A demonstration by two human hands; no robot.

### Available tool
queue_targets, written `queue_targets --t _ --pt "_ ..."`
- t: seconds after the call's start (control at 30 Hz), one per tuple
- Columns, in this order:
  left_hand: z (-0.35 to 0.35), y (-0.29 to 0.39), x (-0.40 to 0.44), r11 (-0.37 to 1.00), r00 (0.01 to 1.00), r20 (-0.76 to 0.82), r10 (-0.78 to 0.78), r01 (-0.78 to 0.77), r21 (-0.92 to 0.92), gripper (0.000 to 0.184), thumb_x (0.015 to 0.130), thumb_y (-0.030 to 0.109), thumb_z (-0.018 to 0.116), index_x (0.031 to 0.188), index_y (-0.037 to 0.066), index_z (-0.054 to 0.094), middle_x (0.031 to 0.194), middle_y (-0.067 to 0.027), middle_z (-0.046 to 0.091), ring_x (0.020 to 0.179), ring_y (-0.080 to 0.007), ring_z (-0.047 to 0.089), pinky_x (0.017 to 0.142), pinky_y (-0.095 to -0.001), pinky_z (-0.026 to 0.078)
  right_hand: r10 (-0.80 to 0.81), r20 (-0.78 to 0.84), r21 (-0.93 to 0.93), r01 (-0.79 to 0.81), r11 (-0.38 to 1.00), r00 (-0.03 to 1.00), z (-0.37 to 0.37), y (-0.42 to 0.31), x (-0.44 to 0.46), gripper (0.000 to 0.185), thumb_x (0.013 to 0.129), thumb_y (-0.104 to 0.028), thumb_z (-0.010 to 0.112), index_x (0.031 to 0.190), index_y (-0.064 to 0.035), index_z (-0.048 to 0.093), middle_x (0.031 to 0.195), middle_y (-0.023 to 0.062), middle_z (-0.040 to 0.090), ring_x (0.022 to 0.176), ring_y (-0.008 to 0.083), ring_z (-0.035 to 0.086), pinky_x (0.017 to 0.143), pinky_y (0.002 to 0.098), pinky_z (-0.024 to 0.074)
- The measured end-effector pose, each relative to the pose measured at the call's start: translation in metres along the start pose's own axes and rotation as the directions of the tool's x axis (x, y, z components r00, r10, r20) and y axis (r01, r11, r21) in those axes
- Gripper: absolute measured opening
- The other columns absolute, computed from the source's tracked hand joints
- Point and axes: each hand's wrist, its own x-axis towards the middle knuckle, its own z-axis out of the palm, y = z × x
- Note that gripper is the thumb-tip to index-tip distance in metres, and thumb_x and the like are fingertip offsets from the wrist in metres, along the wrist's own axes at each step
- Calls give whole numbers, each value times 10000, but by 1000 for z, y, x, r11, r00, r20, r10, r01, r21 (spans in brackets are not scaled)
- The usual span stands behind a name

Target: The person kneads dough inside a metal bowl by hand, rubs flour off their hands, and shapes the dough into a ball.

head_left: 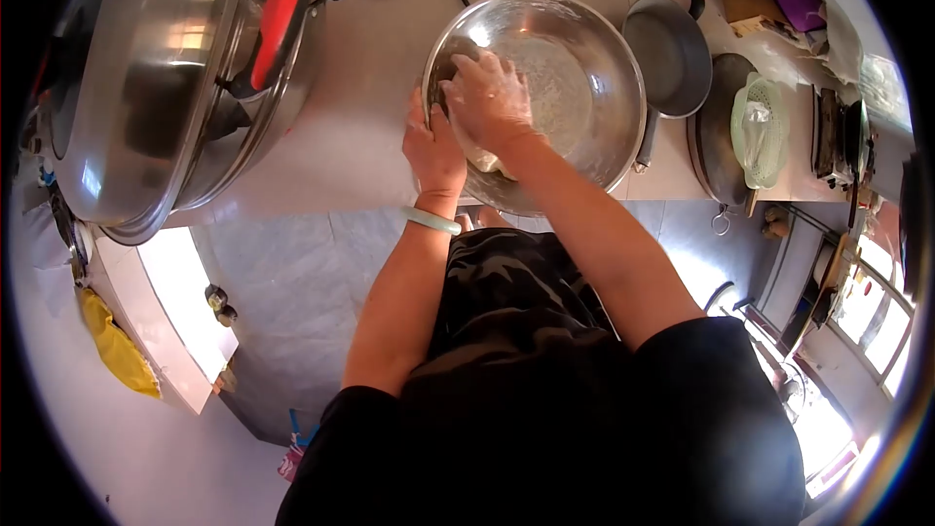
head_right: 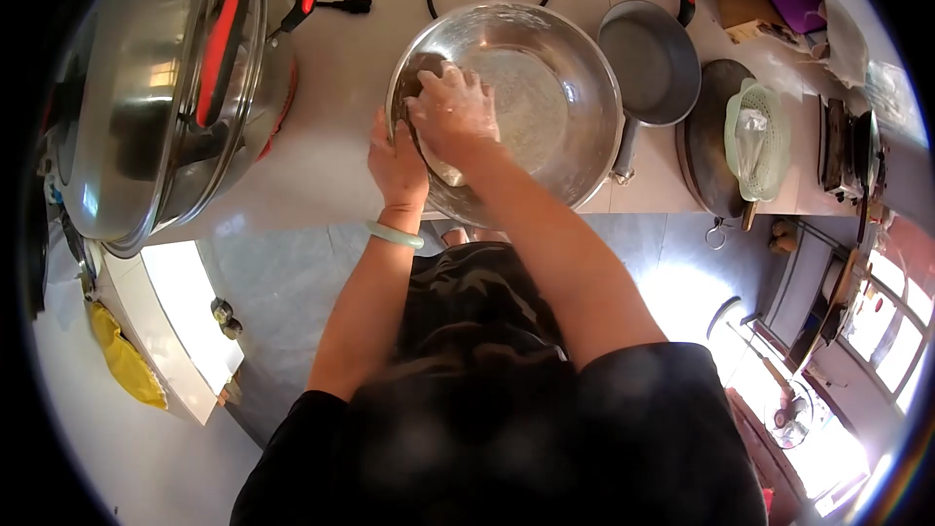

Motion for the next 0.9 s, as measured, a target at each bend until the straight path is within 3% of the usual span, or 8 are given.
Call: queue_targets --t 0.2,0.23,0.47,0.57,0.67,0.8,0.83,0.9 --pt "0 2 -2 997 998 23 -58 59 -40 424 955 72 448 1370 17 510 1212 -230 640 1106 -360 629 943 -386 485 -116 -57 -1 116 993 992 2 27 26 299 915 -399 589 1127 -204 667 1235 54 579 1202 299 503 1034 513 358" --pt "0 4 -2 998 999 14 -43 43 -43 364 983 94 477 1329 -7 524 1141 -194 663 1009 -297 648 903 -367 493 -128 -138 6 131 991 982 8 30 31 249 899 -398 604 1024 -207 702 1149 25 602 1152 269 524 998 502 378" --pt "-1 3 -2 1000 1000 24 -6 6 -7 377 988 111 475 1340 -17 512 1154 -201 659 1015 -310 646 909 -367 491 -130 -123 17 133 991 984 13 40 49 288 886 -427 596 970 -179 715 1081 54 616 1071 283 584 969 455 437" --pt "1 -6 0 999 1000 -10 15 -15 38 387 987 127 483 1331 -48 509 1165 -218 654 1023 -321 643 915 -368 487 -36 -30 159 40 987 999 7 36 41 301 880 -407 602 964 -141 715 1049 68 636 1053 288 602 927 446 468" --pt "3 -8 -3 998 998 -42 40 -38 48 409 984 141 494 1330 -76 501 1178 -239 648 1031 -330 641 919 -369 485 -202 229 225 150 963 952 -50 36 25 302 877 -374 603 981 -110 708 1007 91 657 1013 296 622 873 435 496" --pt "3 -6 0 1000 999 -28 17 -18 -9 422 979 148 506 1329 -89 500 1170 -251 650 1030 -332 643 917 -369 486 -190 240 379 88 921 952 -67 35 19 279 877 -314 609 1013 -88 700 969 144 669 933 286 657 832 426 517" --pt "3 -8 0 1000 1000 -24 19 -19 -4 422 978 148 509 1327 -89 502 1164 -251 653 1028 -331 644 915 -368 487 -204 229 405 98 909 952 -68 31 32 373 915 -388 554 1006 -61 708 1067 188 652 1018 316 642 900 439 493" --pt "4 -8 0 1000 999 -45 7 -6 26 414 974 147 515 1316 -86 512 1137 -244 661 1011 -325 648 908 -366 488 -243 332 244 165 955 911 -55 26 54 470 938 -454 496 1041 -44 700 1143 227 619 1071 354 618 945 449 467"
